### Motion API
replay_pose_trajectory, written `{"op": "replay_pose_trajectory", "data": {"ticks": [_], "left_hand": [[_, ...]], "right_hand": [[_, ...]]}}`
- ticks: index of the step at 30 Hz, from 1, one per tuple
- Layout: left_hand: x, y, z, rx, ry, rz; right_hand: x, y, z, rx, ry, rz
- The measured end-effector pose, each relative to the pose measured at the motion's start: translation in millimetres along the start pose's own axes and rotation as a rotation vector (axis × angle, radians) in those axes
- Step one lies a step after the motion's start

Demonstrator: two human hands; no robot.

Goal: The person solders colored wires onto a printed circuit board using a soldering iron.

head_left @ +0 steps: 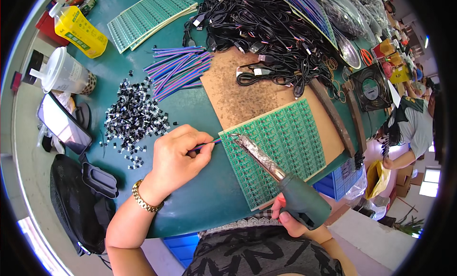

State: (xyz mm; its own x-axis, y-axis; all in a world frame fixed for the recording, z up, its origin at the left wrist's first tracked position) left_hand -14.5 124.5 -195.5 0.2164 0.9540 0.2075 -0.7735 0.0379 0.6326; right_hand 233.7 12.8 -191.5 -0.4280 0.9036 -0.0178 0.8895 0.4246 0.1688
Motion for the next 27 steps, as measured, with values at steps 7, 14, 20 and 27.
{"op": "replay_pose_trajectory", "data": {"ticks": [7,14,20,27], "left_hand": [[1,-1,1,0.0,0.015,-0.006],[11,10,25,0.158,-0.022,-0.194],[78,27,4,0.558,-0.121,0.215],[76,26,2,0.759,-0.194,0.205]], "right_hand": [[-3,5,4,0.099,-0.045,0.027],[-13,10,14,0.168,-0.089,0.057],[-9,15,17,0.243,-0.12,0.06],[-9,14,13,0.288,-0.097,0.084]]}}
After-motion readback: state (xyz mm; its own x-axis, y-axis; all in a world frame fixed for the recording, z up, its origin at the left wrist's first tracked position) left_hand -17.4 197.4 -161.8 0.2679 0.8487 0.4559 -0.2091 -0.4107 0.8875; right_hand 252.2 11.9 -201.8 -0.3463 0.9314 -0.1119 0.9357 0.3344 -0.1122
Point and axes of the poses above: each hand's wrist, its own x-axis towards the middle knuckle, its own y-axis out of the back of the hand, z = x × y, the point moved 6 cm from there along x, towards the middle knuckle, and after that the axes turned 5 degrees about x, right-handed, at the moved point
